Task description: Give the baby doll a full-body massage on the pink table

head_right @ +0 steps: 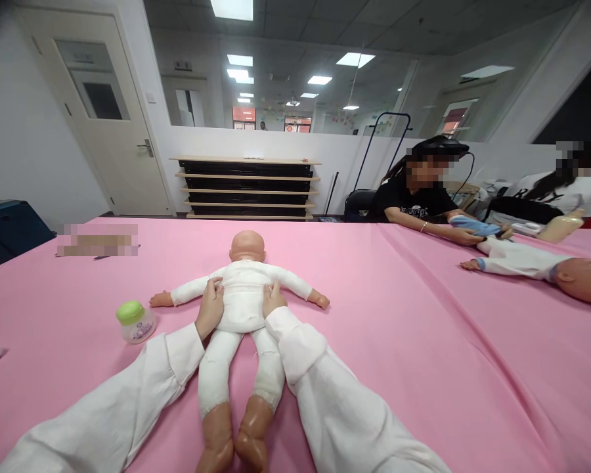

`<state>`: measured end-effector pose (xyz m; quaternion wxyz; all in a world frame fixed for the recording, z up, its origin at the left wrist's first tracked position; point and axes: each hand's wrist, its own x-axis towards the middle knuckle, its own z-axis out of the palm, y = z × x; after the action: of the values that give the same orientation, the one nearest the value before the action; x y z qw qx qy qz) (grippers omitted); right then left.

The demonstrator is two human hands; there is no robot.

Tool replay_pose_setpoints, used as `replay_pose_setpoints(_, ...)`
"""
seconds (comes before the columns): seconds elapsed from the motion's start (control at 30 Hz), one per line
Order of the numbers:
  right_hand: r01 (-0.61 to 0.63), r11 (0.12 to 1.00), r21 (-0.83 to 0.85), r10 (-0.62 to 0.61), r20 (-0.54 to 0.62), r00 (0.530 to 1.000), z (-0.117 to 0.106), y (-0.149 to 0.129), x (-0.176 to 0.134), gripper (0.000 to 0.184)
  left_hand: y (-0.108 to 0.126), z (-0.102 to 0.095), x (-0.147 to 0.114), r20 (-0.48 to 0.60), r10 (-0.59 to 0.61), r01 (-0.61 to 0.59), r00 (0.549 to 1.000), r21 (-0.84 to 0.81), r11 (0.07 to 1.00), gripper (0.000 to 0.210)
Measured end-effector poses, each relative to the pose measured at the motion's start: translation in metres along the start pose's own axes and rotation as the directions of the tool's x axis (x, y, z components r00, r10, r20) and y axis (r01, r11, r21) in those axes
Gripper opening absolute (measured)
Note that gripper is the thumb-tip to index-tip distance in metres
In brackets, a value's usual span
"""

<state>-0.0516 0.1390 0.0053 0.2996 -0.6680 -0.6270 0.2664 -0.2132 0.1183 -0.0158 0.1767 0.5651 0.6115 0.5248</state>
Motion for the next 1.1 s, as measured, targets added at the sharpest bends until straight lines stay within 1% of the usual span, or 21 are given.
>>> replay_pose_setpoints(0.07,0.036,0.997,-0.063,-0.037,-0.017,0.999,-0.004,-0.002,-0.002,0.027,0.005,-0.004,-0.002,-0.03,0.043,-0.04,0.999,0.091,0.995,0.03)
replay_pose_setpoints(0.13,0.114,0.98,-0.163,-0.132,-0.105,0.986,-0.01,-0.007,-0.004,0.027,0.014,-0.01,0.0,-0.033,0.119,-0.109,0.992,0.215,0.97,0.035)
replay_pose_setpoints(0.2,0.212,0.943,-0.257,-0.265,-0.196,0.944,-0.017,-0.015,-0.002,0.035,0.024,-0.015,0.008,0.004,0.194,-0.185,0.981,0.318,0.93,0.048)
replay_pose_setpoints(0.23,0.257,0.921,-0.292,-0.324,-0.21,0.922,-0.02,-0.019,0.001,0.042,0.029,-0.017,0.014,0.042,0.218,-0.218,0.975,0.351,0.91,0.057)
replay_pose_setpoints(0.27,0.298,0.9,-0.318,-0.369,-0.192,0.909,-0.021,-0.022,0.005,0.051,0.032,-0.018,0.02,0.089,0.229,-0.245,0.969,0.375,0.894,0.065)
replay_pose_setpoints(0.3,0.338,0.878,-0.339,-0.404,-0.144,0.904,-0.022,-0.025,0.01,0.06,0.033,-0.017,0.026,0.146,0.227,-0.266,0.963,0.391,0.881,0.073)
replay_pose_setpoints(0.37,0.409,0.83,-0.379,-0.446,-0.011,0.895,-0.019,-0.029,0.022,0.071,0.031,-0.013,0.038,0.289,0.189,-0.298,0.939,0.402,0.866,0.082)
replay_pose_setpoints(0.43,0.447,0.802,-0.395,-0.448,0.098,0.889,-0.013,-0.028,0.033,0.073,0.024,-0.007,0.046,0.405,0.142,-0.313,0.903,0.394,0.864,0.086)
replay_pose_setpoints(0.47,0.451,0.802,-0.391,-0.438,0.127,0.89,-0.009,-0.027,0.038,0.071,0.021,-0.004,0.048,0.436,0.128,-0.314,0.891,0.387,0.867,0.087)
replay_pose_setpoints(0.5,0.445,0.81,-0.382,-0.427,0.137,0.894,-0.007,-0.026,0.042,0.067,0.017,-0.002,0.05,0.444,0.118,-0.308,0.888,0.386,0.869,0.088)
replay_pose_setpoints(0.57,0.417,0.832,-0.366,-0.408,0.108,0.907,-0.003,-0.024,0.047,0.061,0.012,0.002,0.054,0.413,0.099,-0.279,0.905,0.404,0.871,0.088)
replay_pose_setpoints(0.67,0.375,0.851,-0.367,-0.385,0.049,0.922,-0.001,-0.023,0.053,0.057,0.01,0.005,0.06,0.354,0.075,-0.229,0.932,0.416,0.88,0.083)
replay_pose_setpoints(0.83,0.325,0.883,-0.337,-0.332,0.041,0.943,0.001,-0.025,0.061,0.046,0.004,0.014,0.069,0.212,0.029,-0.099,0.977,0.327,0.94,0.064)
replay_pose_setpoints(0.9,0.321,0.894,-0.313,-0.333,0.013,0.943,0.004,-0.025,0.064,0.039,0.0,0.017,0.071,0.162,0.023,-0.07,0.987,0.29,0.954,0.049)
replay_pose_setpoints(0.97,0.316,0.901,-0.296,-0.337,-0.021,0.941,0.007,-0.022,0.066,0.035,-0.004,0.018,0.071,0.127,0.026,-0.06,0.992,0.273,0.96,0.037)
replay_pose_setpoints(1.03,0.309,0.908,-0.283,-0.334,-0.04,0.942,0.009,-0.019,0.067,0.036,-0.006,0.018,0.07,0.109,0.031,-0.059,0.994,0.268,0.962,0.034)
replay_pose_setpoints(1.1,0.322,0.907,-0.273,-0.342,-0.031,0.939,0.011,-0.015,0.066,0.034,-0.007,0.018,0.068,0.107,0.035,-0.062,0.994,0.264,0.962,0.035)
